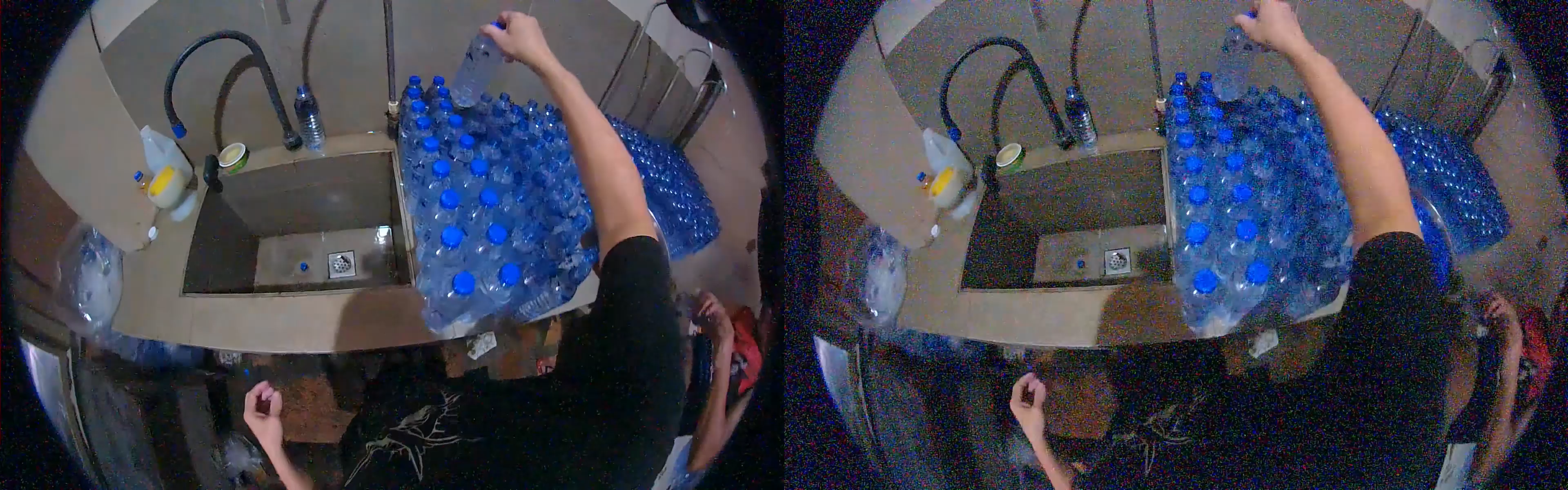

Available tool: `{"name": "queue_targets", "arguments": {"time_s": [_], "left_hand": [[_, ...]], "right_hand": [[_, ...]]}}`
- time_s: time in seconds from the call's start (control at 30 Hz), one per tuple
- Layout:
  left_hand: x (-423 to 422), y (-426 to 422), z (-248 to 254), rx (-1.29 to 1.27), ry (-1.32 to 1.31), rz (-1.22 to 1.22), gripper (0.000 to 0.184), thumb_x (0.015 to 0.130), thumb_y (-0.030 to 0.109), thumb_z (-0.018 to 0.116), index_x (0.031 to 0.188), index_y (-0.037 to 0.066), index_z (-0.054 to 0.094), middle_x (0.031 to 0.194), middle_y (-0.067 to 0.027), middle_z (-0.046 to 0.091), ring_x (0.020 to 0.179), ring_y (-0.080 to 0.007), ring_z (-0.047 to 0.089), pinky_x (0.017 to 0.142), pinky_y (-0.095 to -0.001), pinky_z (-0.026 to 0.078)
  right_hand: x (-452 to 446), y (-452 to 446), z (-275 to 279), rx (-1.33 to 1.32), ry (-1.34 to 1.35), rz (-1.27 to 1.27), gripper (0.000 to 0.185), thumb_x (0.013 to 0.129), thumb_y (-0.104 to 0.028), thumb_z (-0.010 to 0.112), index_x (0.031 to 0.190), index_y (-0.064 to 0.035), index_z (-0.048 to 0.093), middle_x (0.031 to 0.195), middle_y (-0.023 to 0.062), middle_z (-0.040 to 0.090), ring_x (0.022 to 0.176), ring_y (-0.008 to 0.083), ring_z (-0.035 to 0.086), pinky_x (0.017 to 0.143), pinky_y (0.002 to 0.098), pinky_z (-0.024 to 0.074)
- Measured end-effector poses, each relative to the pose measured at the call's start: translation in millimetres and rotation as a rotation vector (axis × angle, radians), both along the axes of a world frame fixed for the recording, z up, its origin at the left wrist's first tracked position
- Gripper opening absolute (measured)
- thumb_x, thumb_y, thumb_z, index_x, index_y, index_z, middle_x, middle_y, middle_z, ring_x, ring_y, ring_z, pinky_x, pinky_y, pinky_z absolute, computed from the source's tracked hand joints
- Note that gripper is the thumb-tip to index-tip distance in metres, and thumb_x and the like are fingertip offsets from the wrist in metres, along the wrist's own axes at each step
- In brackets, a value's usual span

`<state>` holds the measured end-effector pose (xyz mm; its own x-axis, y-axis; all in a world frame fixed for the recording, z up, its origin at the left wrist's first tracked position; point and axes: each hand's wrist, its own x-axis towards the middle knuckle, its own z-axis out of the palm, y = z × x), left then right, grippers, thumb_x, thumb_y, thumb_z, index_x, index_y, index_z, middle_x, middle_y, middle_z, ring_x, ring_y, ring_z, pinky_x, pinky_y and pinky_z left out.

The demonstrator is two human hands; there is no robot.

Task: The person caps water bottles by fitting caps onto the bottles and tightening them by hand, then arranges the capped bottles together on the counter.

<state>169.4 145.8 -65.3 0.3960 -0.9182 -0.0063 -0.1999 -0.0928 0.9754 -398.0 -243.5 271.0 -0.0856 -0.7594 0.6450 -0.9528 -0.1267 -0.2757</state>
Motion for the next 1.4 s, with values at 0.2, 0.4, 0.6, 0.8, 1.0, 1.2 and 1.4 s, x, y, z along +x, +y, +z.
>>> {"name": "queue_targets", "arguments": {"time_s": [0.2, 0.4, 0.6, 0.8, 1.0, 1.2, 1.4], "left_hand": [[-28.6, 10.8, 44.9, 0.078, -0.220, -0.003, 0.023, 0.079, -0.001, 0.073, 0.099, 0.000, 0.063, 0.088, -0.0023, 0.058, 0.084, -0.0114, 0.054, 0.077, -0.0250, 0.046], [-111.9, -78.3, 157.0, -0.122, -0.668, -0.343, 0.030, 0.073, 0.004, 0.072, 0.102, 0.001, 0.064, 0.090, -0.0053, 0.063, 0.083, -0.0184, 0.059, 0.079, -0.0301, 0.048], [-256.0, -196.1, 243.7, -0.367, -0.599, -0.680, 0.041, 0.076, 0.008, 0.074, 0.116, 0.005, 0.063, 0.096, -0.0084, 0.064, 0.077, -0.0149, 0.063, 0.072, -0.0302, 0.052], [-406.9, -355.7, 235.8, -0.830, -1.261, -0.720, 0.048, 0.082, 0.031, 0.072, 0.124, 0.010, 0.060, 0.113, -0.0119, 0.065, 0.091, -0.0314, 0.067, 0.079, -0.0432, 0.053], [-495.6, -421.7, 209.5, -0.274, -1.791, -0.753, 0.047, 0.079, 0.048, 0.073, 0.106, 0.010, 0.072, 0.104, -0.0124, 0.070, 0.099, -0.0309, 0.067, 0.083, -0.0435, 0.054], [-498.0, -423.9, 236.7, -0.243, -1.557, -0.670, 0.052, 0.066, 0.055, 0.080, 0.099, 0.015, 0.076, 0.102, -0.0127, 0.072, 0.098, -0.0308, 0.068, 0.084, -0.0417, 0.054], [-417.9, -353.6, 361.6, -0.375, -1.142, -0.498, 0.052, 0.078, 0.045, 0.076, 0.114, 0.008, 0.069, 0.107, -0.0161, 0.070, 0.097, -0.0272, 0.068, 0.087, -0.0381, 0.053]], "right_hand": [[-31.4, -76.4, -71.4, 0.371, 0.300, -0.103, 0.050, 0.080, -0.045, 0.070, 0.107, -0.0030, 0.069, 0.111, 0.0194, 0.068, 0.106, 0.0358, 0.065, 0.088, 0.0487, 0.0539], [-27.6, -86.8, -137.2, 0.521, 0.436, -0.058, 0.045, 0.080, -0.044, 0.072, 0.108, -0.0085, 0.070, 0.109, 0.0176, 0.069, 0.107, 0.0376, 0.063, 0.089, 0.0469, 0.0522], [-86.7, 55.9, -51.6, 0.081, 0.243, 0.188, 0.037, 0.090, -0.041, 0.058, 0.103, -0.0079, 0.070, 0.096, 0.0182, 0.070, 0.091, 0.0376, 0.067, 0.080, 0.0485, 0.0537], [-284.2, 272.7, -136.9, 0.305, 0.078, -0.565, 0.039, 0.089, -0.041, 0.061, 0.093, -0.0023, 0.067, 0.082, 0.0222, 0.067, 0.080, 0.0415, 0.066, 0.070, 0.0492, 0.0512], [-353.9, 368.7, -256.0, 0.452, 0.185, -0.499, 0.039, 0.078, -0.012, 0.070, 0.115, -0.0056, 0.060, 0.106, 0.0207, 0.059, 0.108, 0.0403, 0.051, 0.093, 0.0469, 0.0475], [-360.4, 362.3, -246.5, 0.426, 0.208, -0.573, 0.023, 0.079, -0.007, 0.065, 0.102, -0.0026, 0.063, 0.104, 0.0197, 0.060, 0.104, 0.0409, 0.054, 0.088, 0.0483, 0.0480], [-418.7, 362.7, -239.5, 0.226, -0.446, -0.482, 0.028, 0.090, -0.007, 0.060, 0.118, -0.0030, 0.060, 0.098, 0.0155, 0.067, 0.092, 0.0294, 0.065, 0.083, 0.0369, 0.0522]]}}
